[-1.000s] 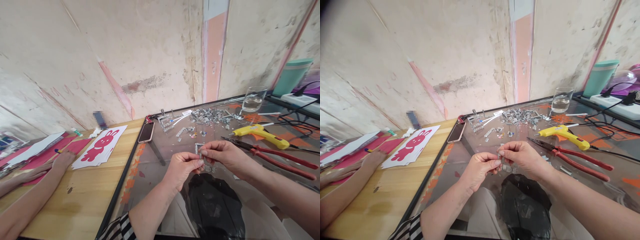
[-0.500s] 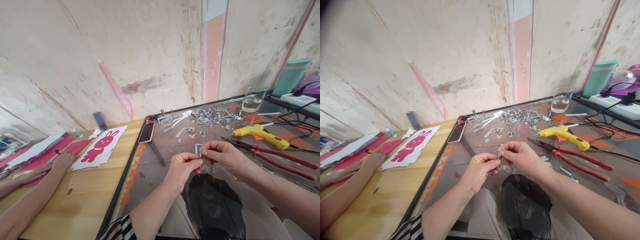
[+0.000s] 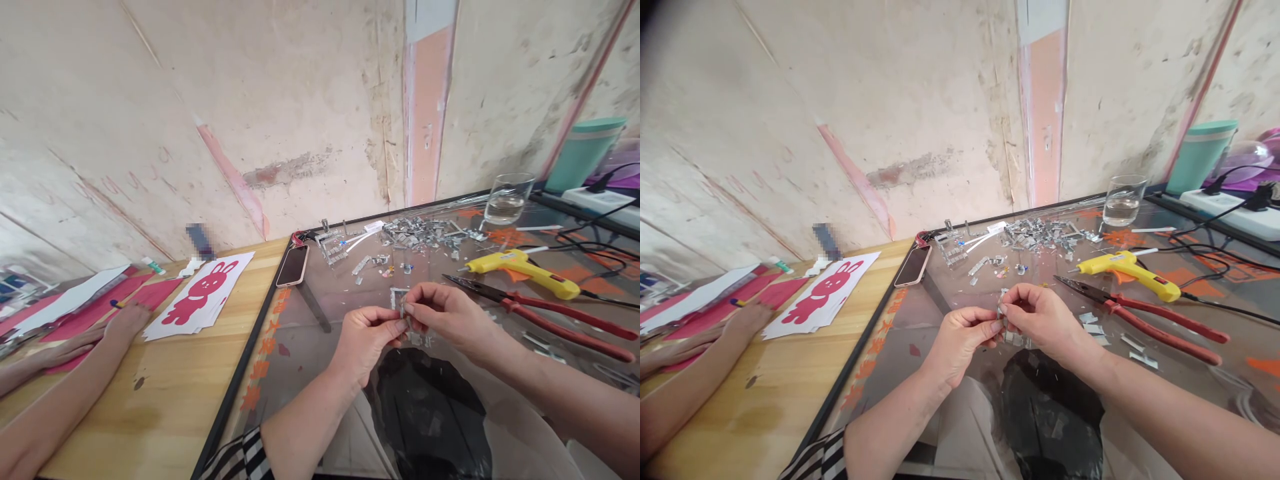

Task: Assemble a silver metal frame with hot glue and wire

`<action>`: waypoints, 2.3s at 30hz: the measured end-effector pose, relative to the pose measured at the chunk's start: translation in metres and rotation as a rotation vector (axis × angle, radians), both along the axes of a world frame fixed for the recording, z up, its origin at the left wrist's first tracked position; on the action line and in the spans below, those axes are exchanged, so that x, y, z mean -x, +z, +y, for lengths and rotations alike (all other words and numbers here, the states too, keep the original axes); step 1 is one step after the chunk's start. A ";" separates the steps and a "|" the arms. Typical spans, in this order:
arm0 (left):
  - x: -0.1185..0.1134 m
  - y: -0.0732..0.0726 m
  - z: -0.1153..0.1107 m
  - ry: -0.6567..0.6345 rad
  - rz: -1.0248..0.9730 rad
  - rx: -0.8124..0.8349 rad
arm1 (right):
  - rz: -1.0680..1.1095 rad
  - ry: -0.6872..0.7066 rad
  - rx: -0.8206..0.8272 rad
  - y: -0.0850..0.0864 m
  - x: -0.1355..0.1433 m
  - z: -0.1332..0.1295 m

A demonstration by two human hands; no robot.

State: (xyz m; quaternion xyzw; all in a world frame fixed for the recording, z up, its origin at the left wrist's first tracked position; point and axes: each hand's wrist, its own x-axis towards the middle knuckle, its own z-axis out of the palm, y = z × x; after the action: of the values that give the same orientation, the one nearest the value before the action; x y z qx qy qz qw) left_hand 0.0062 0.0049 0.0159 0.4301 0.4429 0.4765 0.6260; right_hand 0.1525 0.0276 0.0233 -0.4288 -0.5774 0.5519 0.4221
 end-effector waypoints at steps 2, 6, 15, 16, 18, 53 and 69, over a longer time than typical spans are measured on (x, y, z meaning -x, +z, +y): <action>0.000 -0.001 0.000 0.000 0.007 -0.004 | -0.010 -0.009 -0.008 0.001 0.001 -0.002; 0.001 -0.002 0.000 0.003 0.022 -0.026 | 0.004 -0.002 -0.008 0.001 0.002 -0.004; 0.001 -0.002 0.001 0.033 0.000 -0.019 | 0.072 -0.012 0.008 0.000 0.004 -0.004; 0.001 -0.002 0.001 0.036 -0.007 -0.014 | 0.077 -0.017 0.006 0.000 0.004 -0.004; 0.002 -0.002 0.002 0.036 -0.022 -0.005 | 0.080 -0.024 0.010 -0.001 0.005 -0.004; 0.006 -0.007 0.006 0.052 -0.174 0.048 | 0.041 0.011 -0.004 -0.003 0.004 -0.005; 0.008 -0.006 0.006 -0.013 -0.160 0.066 | -0.078 0.013 -0.089 0.001 -0.010 0.007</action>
State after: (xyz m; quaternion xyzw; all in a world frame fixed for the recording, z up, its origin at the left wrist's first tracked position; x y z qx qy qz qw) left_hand -0.0016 0.0110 0.0103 0.3729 0.4041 0.4902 0.6763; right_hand 0.1628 0.0346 0.0244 -0.4270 -0.6200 0.5115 0.4143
